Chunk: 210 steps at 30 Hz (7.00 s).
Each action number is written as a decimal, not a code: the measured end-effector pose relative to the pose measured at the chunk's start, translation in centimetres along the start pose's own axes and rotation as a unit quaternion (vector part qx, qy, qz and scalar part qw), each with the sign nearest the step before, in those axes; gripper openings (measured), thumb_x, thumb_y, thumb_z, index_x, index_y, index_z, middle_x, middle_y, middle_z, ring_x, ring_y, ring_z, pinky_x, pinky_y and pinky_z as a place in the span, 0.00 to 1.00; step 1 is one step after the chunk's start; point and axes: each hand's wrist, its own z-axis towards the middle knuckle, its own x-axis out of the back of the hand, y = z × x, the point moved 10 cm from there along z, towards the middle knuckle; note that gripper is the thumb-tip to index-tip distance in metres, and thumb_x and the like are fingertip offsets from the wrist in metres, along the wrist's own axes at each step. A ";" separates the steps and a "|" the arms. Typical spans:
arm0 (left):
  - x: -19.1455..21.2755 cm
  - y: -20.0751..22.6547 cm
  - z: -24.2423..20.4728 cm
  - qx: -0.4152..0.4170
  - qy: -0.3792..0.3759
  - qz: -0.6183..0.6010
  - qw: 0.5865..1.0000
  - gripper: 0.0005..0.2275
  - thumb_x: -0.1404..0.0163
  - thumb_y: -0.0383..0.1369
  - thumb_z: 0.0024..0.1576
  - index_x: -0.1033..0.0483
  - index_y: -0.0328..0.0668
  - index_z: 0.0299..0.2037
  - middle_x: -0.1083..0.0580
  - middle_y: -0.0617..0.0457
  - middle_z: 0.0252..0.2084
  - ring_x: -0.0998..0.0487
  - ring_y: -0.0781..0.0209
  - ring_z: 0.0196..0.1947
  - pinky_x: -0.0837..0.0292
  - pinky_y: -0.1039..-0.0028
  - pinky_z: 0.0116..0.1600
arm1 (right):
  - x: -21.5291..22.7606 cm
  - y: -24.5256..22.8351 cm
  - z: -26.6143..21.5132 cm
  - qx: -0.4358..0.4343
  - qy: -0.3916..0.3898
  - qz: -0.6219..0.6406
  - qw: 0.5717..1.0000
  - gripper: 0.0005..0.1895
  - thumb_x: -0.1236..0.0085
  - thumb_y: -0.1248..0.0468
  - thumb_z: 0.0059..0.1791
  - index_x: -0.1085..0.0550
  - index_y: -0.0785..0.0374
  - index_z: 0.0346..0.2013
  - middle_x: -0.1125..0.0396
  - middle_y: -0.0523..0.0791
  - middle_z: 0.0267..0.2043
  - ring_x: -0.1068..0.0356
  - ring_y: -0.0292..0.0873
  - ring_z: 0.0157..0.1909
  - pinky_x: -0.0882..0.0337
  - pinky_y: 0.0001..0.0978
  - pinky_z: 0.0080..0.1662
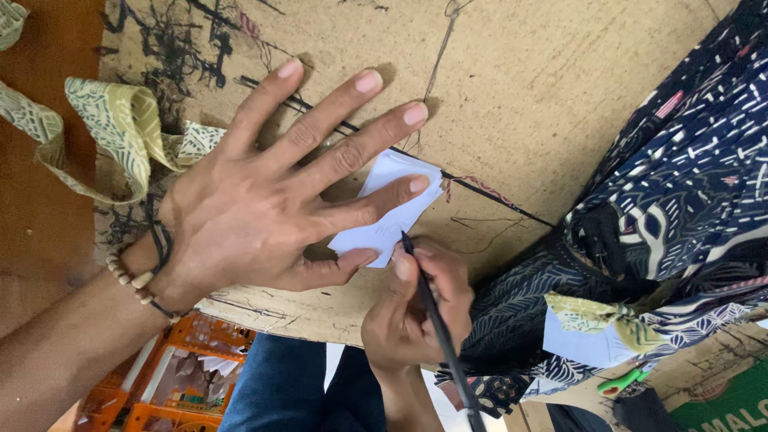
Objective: The person folds patterned fabric pieces, ties them with ribbons, writes on small paper tags, cuts the tags with scissors, and attaches the tags to the fabric bundles. The person repeats this process for multiple fabric items on a wooden workbench.
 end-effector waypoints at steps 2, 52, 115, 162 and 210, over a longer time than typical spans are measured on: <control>0.0 0.0 0.0 -0.001 -0.003 0.000 1.000 0.33 0.49 0.66 0.58 0.34 0.73 0.74 0.49 0.53 0.80 0.51 0.46 0.78 0.65 0.40 0.76 | 0.0 0.2 -0.1 -0.003 0.010 0.012 1.000 0.07 0.50 0.68 0.60 0.37 0.70 0.48 0.31 0.53 0.43 0.25 0.41 0.39 0.22 0.27 0.39; 5.4 2.4 0.5 -0.006 0.066 0.019 0.998 0.36 0.52 0.57 0.60 0.37 0.34 0.70 0.45 0.45 0.77 0.49 0.45 0.77 0.57 0.44 0.77 | 1.9 -5.5 10.6 -0.082 -0.030 -0.078 0.993 0.24 0.47 0.70 0.54 0.41 0.70 0.63 0.38 0.52 0.51 0.29 0.45 0.47 0.22 0.33 0.43; -16.6 40.2 19.6 0.219 -0.014 -0.616 0.756 0.03 0.50 0.24 0.66 0.27 0.32 0.46 0.21 0.47 0.49 0.22 0.66 0.42 0.25 0.76 0.47 | 45.4 20.9 -10.1 -0.334 -0.042 0.242 0.910 0.21 0.41 0.70 0.48 0.31 0.63 0.56 0.24 0.44 0.44 0.24 0.41 0.48 0.27 0.35 0.49; -17.8 41.4 20.3 0.297 -0.018 -0.584 0.755 0.03 0.45 0.24 0.61 0.23 0.29 0.41 0.23 0.55 0.34 0.23 0.73 0.35 0.28 0.81 0.40 | 38.5 19.8 -11.2 -0.299 0.065 0.364 0.879 0.32 0.22 0.65 0.38 0.26 0.70 0.52 0.28 0.44 0.42 0.29 0.35 0.44 0.28 0.29 0.49; -11.7 41.5 23.6 0.074 -0.154 -0.445 0.879 0.03 0.43 0.25 0.58 0.24 0.33 0.38 0.22 0.52 0.31 0.19 0.69 0.33 0.25 0.76 0.39 | 41.6 20.7 -9.7 -0.208 -0.183 0.269 0.923 0.40 0.19 0.53 0.32 0.25 0.65 0.53 0.26 0.48 0.53 0.29 0.44 0.52 0.32 0.42 0.59</control>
